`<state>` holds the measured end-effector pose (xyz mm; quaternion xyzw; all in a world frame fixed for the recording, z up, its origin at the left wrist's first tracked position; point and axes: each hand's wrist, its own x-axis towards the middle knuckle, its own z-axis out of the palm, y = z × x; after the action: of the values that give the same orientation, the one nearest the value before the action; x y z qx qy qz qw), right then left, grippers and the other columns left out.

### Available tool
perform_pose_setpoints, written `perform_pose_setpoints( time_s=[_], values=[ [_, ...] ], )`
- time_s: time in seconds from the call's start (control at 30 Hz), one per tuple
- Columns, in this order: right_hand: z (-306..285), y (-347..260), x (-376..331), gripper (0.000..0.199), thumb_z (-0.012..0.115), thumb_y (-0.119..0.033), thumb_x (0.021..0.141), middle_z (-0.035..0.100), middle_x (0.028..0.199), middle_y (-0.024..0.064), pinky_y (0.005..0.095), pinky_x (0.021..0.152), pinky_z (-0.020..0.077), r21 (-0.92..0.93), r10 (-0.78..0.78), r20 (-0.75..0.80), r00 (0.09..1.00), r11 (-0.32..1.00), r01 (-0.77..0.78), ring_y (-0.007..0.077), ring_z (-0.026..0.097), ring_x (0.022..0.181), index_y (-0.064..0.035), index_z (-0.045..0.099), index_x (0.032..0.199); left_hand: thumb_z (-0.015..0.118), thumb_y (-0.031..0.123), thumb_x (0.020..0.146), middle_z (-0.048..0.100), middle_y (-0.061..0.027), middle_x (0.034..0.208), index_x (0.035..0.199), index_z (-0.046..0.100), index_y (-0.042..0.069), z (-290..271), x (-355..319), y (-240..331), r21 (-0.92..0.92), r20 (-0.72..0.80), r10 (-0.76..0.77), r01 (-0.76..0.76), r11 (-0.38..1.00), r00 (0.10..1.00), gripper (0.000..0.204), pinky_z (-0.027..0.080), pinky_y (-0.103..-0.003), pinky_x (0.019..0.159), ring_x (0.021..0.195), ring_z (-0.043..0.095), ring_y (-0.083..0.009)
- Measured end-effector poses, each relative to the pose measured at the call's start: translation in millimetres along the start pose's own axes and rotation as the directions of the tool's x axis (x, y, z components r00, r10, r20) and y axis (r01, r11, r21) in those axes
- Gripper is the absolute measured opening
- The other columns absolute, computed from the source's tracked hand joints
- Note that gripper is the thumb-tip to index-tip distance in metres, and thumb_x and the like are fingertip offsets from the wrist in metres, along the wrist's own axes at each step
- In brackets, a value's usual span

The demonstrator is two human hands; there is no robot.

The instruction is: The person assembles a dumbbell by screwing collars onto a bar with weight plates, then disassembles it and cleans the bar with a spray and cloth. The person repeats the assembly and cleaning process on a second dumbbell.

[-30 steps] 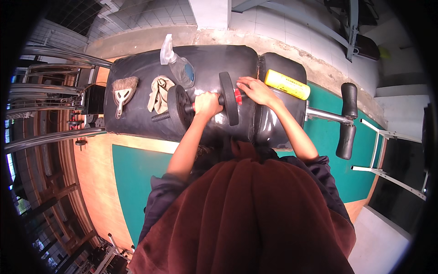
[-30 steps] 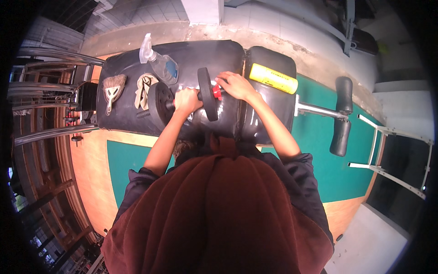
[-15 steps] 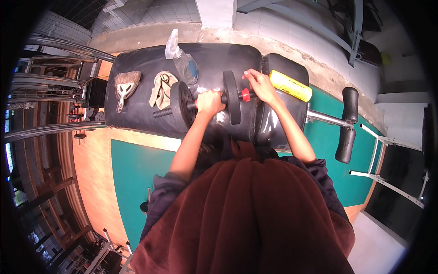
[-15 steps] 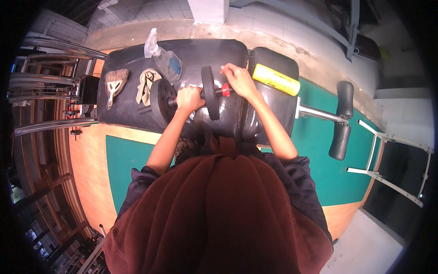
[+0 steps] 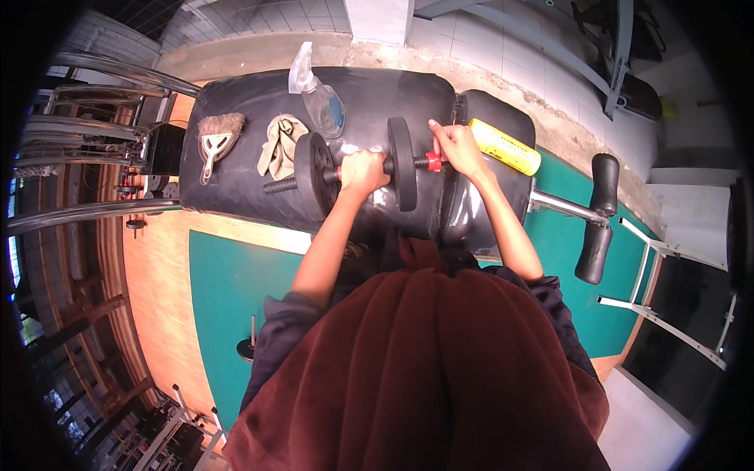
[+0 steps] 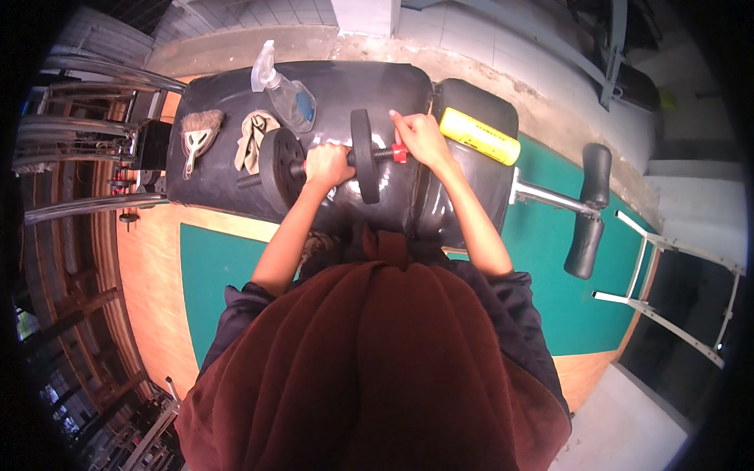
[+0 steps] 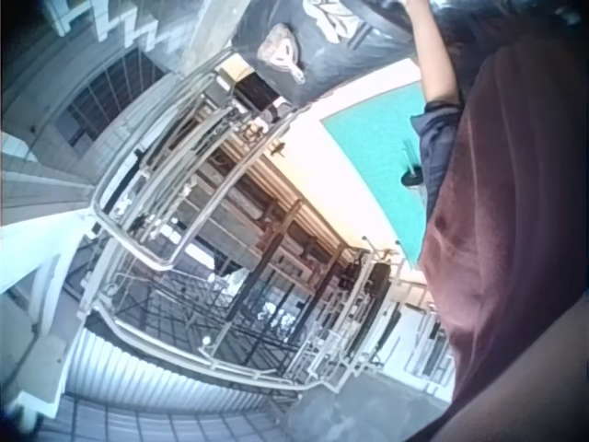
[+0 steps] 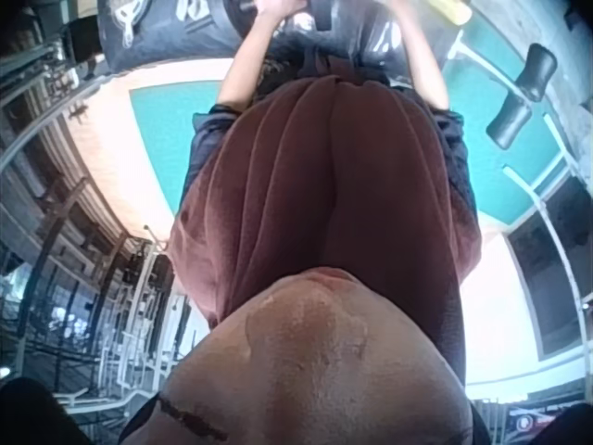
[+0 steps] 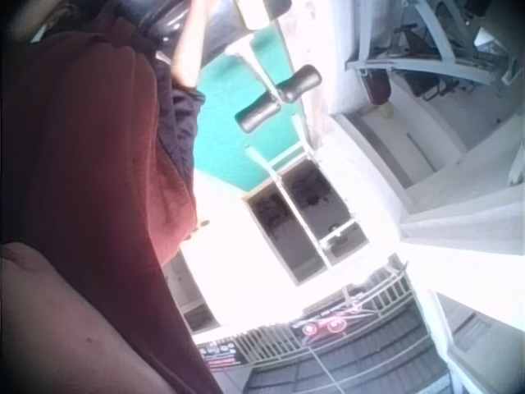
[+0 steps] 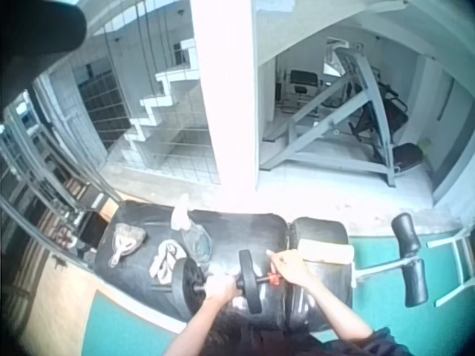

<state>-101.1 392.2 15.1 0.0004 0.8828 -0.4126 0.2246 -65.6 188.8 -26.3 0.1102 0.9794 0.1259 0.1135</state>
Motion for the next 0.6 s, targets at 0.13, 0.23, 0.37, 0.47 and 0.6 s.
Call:
perform_pose_setpoints(
  time_s=[0.13,0.23,0.37,0.47,0.6],
  values=[
    [-2,8,3,0.033,0.043,-0.031,0.093,0.055,0.062,0.0025,0.0227,0.053,0.0388,-0.059,-0.417,-0.189,0.889,0.909,0.413,0.0065,0.049,0.056,-0.002,0.058,0.09,0.065,0.033,0.061,0.064,-0.014,0.073,0.091,0.069,0.019,1,0,-1,0.054,0.036,-0.014,0.012,0.998,0.999,0.034,0.051,-0.038,0.065,0.069,0.064,-0.0278],
    [-5,18,6,0.026,0.043,-0.026,0.093,0.054,0.066,0.0018,0.0228,0.053,0.0375,-0.083,-0.283,0.014,0.959,0.956,0.283,0.0063,0.047,0.056,-0.0034,0.056,0.094,0.065,0.029,0.059,0.064,-0.0136,0.072,0.087,0.069,0.017,1,0,-1,0.025,0.012,-0.017,0.017,1.0,1.0,0.031,0.051,-0.038,0.064,0.069,0.064,-0.0279],
    [-10,33,7,0.024,0.041,-0.021,0.093,0.059,0.076,0.0029,0.0253,0.065,0.0442,0.11,-0.169,-0.305,0.937,0.971,0.211,0.0108,0.055,0.067,-0.005,0.057,0.101,0.064,0.019,0.056,0.064,-0.0133,0.071,0.082,0.068,0.015,0,-1,0,0.012,-0.002,-0.02,0.02,1.0,1.0,0.027,0.051,-0.037,0.063,0.069,0.064,-0.0281],
    [-6,45,8,0.025,0.046,-0.029,0.091,0.047,0.054,0.0002,0.0239,0.053,0.037,0.025,-0.404,-0.327,0.855,0.9,0.435,0.0104,0.054,0.057,-0.0074,0.055,0.1,0.064,0.02,0.057,0.064,-0.0131,0.071,0.082,0.068,0.014,-2,0,0,0.013,-0.007,-0.014,0.014,1.0,1.0,0.026,0.051,-0.037,0.063,0.069,0.064,-0.0282],
    [-6,59,8,0.033,0.044,-0.031,0.092,0.056,0.072,0.0054,0.0265,0.063,0.0413,0.268,-0.28,-0.179,0.943,0.909,0.32,0.0152,0.058,0.072,-0.0062,0.048,0.114,0.064,0.02,0.057,0.064,-0.0127,0.071,0.081,0.068,0.014,-2,-1,0,0.012,-0.007,-0.003,0.003,1.0,1.0,0.026,0.051,-0.037,0.063,0.069,0.064,-0.0282]
  ],
)
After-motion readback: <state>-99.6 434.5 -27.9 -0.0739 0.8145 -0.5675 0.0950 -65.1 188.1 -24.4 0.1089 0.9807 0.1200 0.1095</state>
